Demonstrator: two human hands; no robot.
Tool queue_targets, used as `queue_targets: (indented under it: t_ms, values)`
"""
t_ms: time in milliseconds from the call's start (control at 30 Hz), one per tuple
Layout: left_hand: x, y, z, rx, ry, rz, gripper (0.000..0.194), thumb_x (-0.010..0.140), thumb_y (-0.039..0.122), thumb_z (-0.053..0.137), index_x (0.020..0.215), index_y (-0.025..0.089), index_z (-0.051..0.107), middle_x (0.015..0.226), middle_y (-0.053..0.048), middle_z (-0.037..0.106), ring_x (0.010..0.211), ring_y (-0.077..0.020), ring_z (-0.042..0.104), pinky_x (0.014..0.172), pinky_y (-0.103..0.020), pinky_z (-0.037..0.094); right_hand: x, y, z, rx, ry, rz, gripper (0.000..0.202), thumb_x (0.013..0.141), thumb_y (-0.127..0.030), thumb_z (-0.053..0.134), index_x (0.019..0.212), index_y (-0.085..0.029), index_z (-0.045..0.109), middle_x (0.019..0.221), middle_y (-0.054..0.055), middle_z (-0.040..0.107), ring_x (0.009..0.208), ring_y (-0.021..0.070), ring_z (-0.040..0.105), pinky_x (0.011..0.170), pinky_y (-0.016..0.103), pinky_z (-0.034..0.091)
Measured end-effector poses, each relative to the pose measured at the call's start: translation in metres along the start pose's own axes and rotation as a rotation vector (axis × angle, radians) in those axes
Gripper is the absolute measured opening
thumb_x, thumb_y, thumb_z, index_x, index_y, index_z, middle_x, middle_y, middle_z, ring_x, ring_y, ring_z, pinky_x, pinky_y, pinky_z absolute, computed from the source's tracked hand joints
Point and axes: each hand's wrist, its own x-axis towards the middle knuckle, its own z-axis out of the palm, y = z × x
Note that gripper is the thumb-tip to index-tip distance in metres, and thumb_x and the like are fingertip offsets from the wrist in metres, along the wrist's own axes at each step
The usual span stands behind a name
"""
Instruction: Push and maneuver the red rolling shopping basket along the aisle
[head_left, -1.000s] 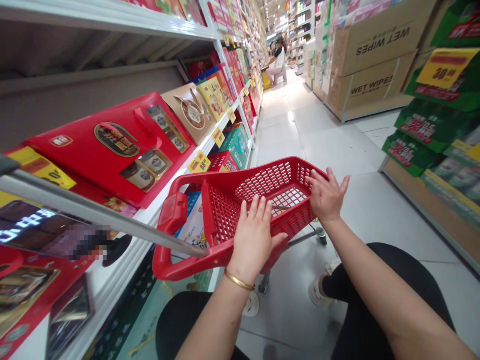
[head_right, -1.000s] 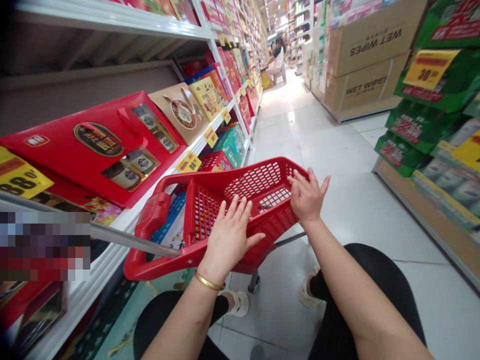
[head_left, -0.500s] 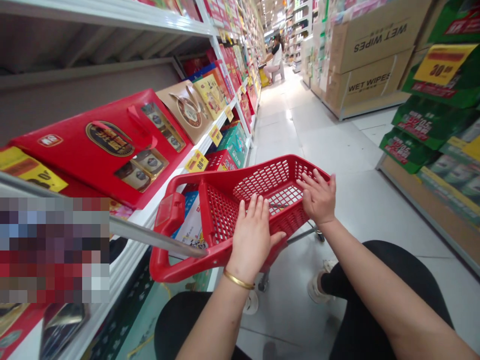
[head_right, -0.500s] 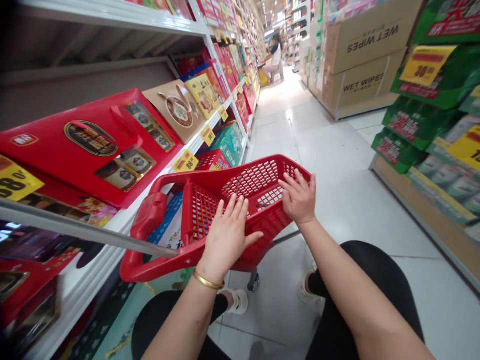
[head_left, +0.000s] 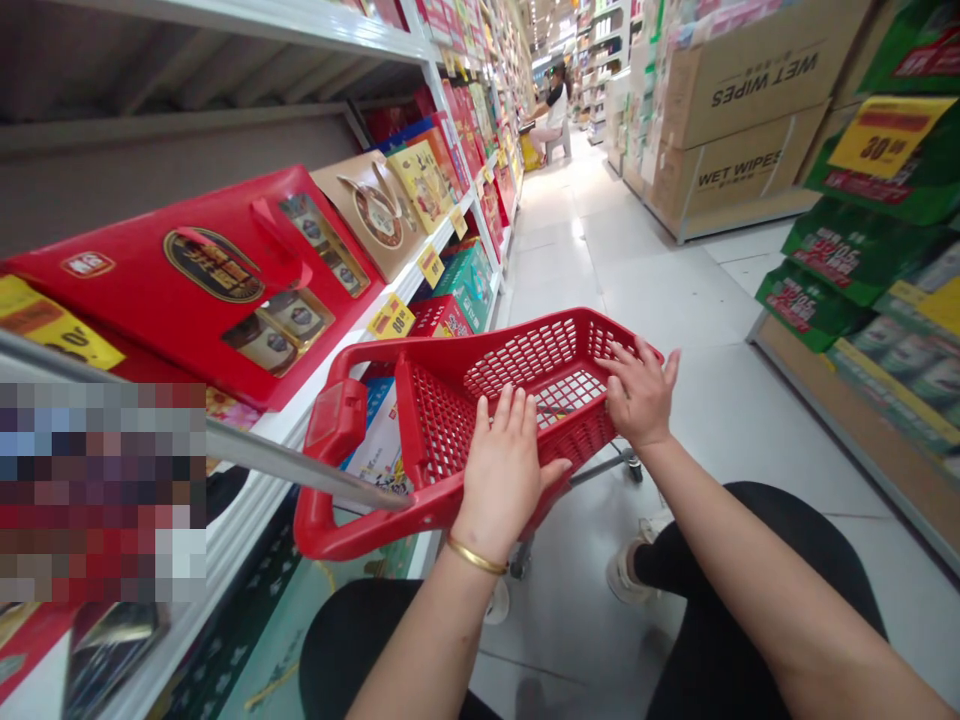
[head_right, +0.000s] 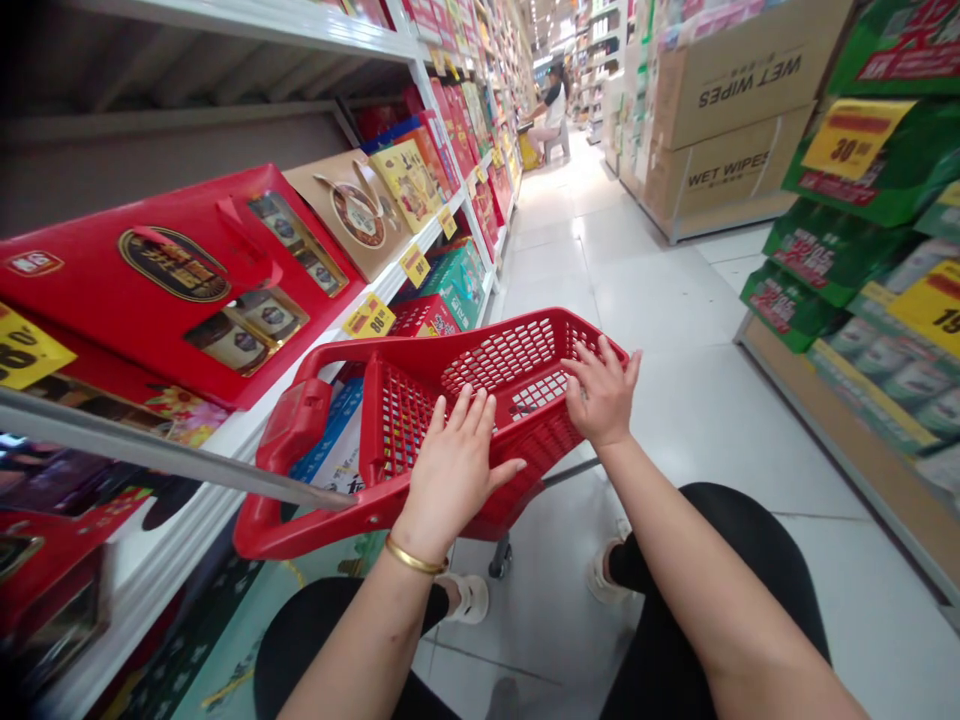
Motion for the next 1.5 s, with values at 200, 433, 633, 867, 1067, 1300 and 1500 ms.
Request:
queue_targets:
  t_ms: [200,433,633,867,1067,1300,1500]
  values:
    - [-0.001,0.001,0.002,-0.024,0.021,-0.015,0.083,0.1,0.065,0.046,0.158,0.006,0.041,0.165,-0.018,0.038,0.159,-0.0317,0.022,0.13,-0.055,0.012,-0.015,-0.032,-0.001,0.168,-0.164,-0.369,0.036,0.096,-0.031,0.055,0.131,-0.025,0.065,0.139,0.005,0.069,0.14,0.0259,0.056,0.131,0.058,0.016]
    - [-0.002,-0.001,0.002,-0.029,0.017,0.002,0.088,0.098,0.069,0.049,0.158,0.005,0.039,0.165,-0.019,0.037,0.159,-0.032,0.024,0.131,-0.055,0.011,-0.003,0.003,0.005,0.076,-0.048,-0.211,0.046,0.1,-0.027,0.05,0.145,-0.022,0.055,0.125,0.006,0.076,0.126,0.0278,0.067,0.132,0.062,0.01]
    - [0.001,0.002,0.004,-0.043,0.033,0.007,0.089,0.097,0.069,0.05,0.158,0.005,0.04,0.164,-0.019,0.038,0.159,-0.0329,0.023,0.131,-0.056,0.011,-0.005,-0.024,0.005,0.155,-0.021,-0.296,0.061,0.1,-0.014,0.05,0.158,-0.024,0.037,0.131,0.006,0.073,0.13,0.0238,0.065,0.131,0.059,0.022]
    - [-0.007,-0.001,0.001,-0.045,0.008,0.007,0.086,0.099,0.068,0.046,0.158,0.006,0.04,0.165,-0.018,0.038,0.159,-0.032,0.024,0.13,-0.056,0.012,-0.002,-0.012,-0.001,0.2,-0.072,-0.31,0.069,0.1,-0.011,0.043,0.164,-0.021,0.019,0.133,0.008,0.072,0.134,0.0234,0.062,0.129,0.061,0.025]
    - [-0.004,0.002,0.003,-0.038,0.012,0.013,0.089,0.097,0.069,0.05,0.159,0.006,0.039,0.164,-0.018,0.039,0.159,-0.032,0.023,0.131,-0.055,0.01,-0.003,-0.012,-0.002,0.199,-0.073,-0.309,0.07,0.1,-0.011,0.039,0.166,-0.02,0.015,0.137,0.01,0.069,0.135,0.0237,0.061,0.13,0.06,0.027]
    - [-0.011,0.0,-0.001,-0.044,-0.01,0.012,0.084,0.099,0.067,0.045,0.158,0.008,0.041,0.165,-0.017,0.037,0.159,-0.0324,0.023,0.131,-0.056,0.011,-0.007,-0.035,-0.013,0.162,-0.167,-0.427,0.052,0.096,-0.05,0.058,0.145,-0.034,0.057,0.16,0.006,0.048,0.153,0.038,0.036,0.126,0.074,0.008]
    - [-0.011,0.0,0.0,-0.043,0.0,0.015,0.082,0.1,0.065,0.045,0.157,0.007,0.041,0.164,-0.018,0.038,0.158,-0.0316,0.026,0.13,-0.055,0.013,-0.002,-0.018,-0.007,0.175,-0.2,-0.401,0.035,0.1,-0.027,0.055,0.133,-0.028,0.066,0.132,0.002,0.073,0.128,0.0218,0.066,0.132,0.059,0.017]
